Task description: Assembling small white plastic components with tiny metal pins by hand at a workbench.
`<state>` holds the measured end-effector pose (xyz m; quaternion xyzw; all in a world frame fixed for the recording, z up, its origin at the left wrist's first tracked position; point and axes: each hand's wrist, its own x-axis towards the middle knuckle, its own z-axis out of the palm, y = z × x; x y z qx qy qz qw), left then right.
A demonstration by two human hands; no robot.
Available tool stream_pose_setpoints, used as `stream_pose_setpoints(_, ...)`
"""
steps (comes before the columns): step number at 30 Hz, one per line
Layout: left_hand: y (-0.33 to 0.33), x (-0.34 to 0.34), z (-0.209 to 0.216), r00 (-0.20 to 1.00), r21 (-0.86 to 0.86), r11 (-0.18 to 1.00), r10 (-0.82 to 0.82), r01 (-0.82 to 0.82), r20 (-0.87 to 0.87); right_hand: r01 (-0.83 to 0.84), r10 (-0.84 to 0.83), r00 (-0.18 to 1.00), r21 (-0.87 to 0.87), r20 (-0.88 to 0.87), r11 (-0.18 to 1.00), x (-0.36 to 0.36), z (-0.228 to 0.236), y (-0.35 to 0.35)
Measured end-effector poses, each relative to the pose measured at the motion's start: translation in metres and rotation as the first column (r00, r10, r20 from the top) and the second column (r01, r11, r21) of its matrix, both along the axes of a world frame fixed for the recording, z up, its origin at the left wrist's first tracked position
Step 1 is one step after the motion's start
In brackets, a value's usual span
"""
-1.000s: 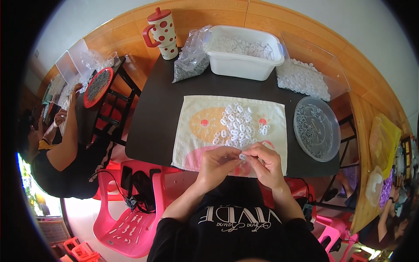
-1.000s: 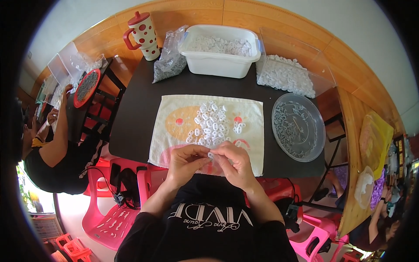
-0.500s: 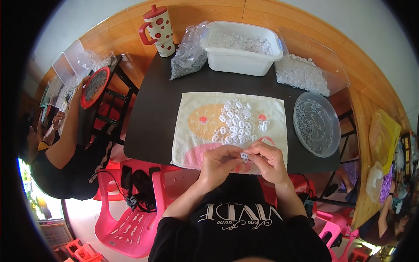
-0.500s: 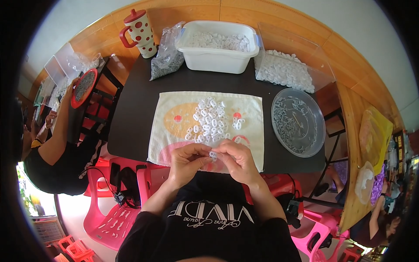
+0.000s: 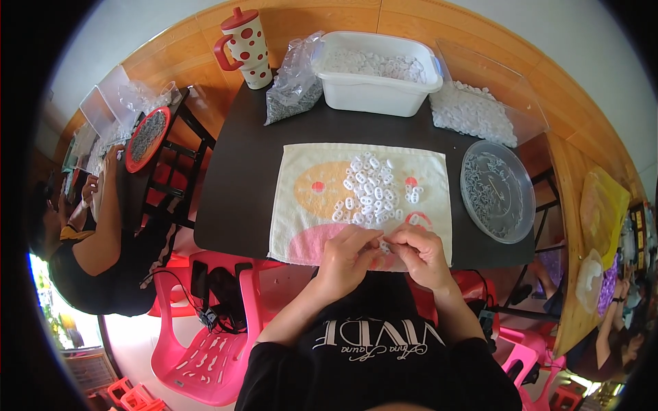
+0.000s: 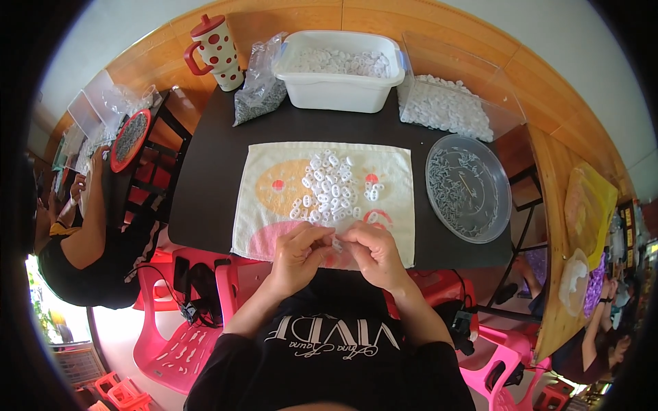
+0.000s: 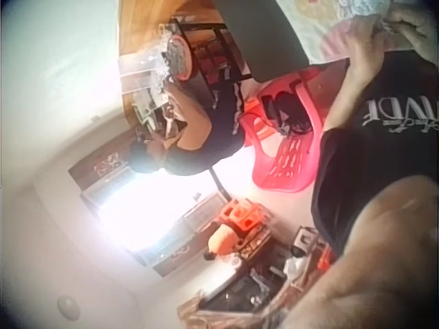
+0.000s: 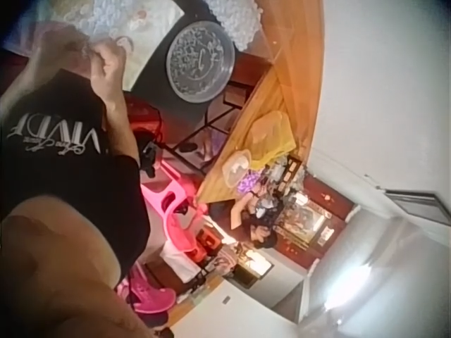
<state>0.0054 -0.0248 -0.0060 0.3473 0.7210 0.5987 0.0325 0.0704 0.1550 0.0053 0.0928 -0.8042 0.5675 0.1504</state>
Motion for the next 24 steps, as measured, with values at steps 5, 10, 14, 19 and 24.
stream_pose_setpoints(5, 0.004, -0.002, 0.000, 0.986, -0.124, 0.991, 0.024, -0.045, -0.166, 0.041, -0.019, 0.993, 0.193, -0.117, 0.980, -0.004, -0.006, -0.003)
stream_pose_setpoints(10, 0.006, -0.003, 0.004, 0.962, -0.172, 0.985, -0.020, -0.029, -0.273, 0.123, 0.007, 0.964, 0.468, -0.267, 0.875, 0.000, -0.010, -0.006)
stream_pose_setpoints(14, -0.003, -0.009, 0.013, 0.973, -0.155, 0.984, -0.122, 0.092, -0.195, 0.101, 0.065, 0.953, 0.513, -0.297, 0.852, 0.005, -0.009, -0.007)
stream_pose_setpoints(19, -0.006, -0.017, 0.008, 0.972, -0.158, 0.976, -0.174, 0.148, -0.159, 0.021, 0.144, 0.957, 0.556, -0.251, 0.831, 0.008, -0.010, -0.006)
stream_pose_setpoints(24, -0.006, -0.021, 0.008, 0.940, -0.253, 0.940, -0.281, 0.228, -0.196, -0.037, 0.208, 0.956, 0.617, -0.208, 0.786, 0.008, -0.012, -0.003)
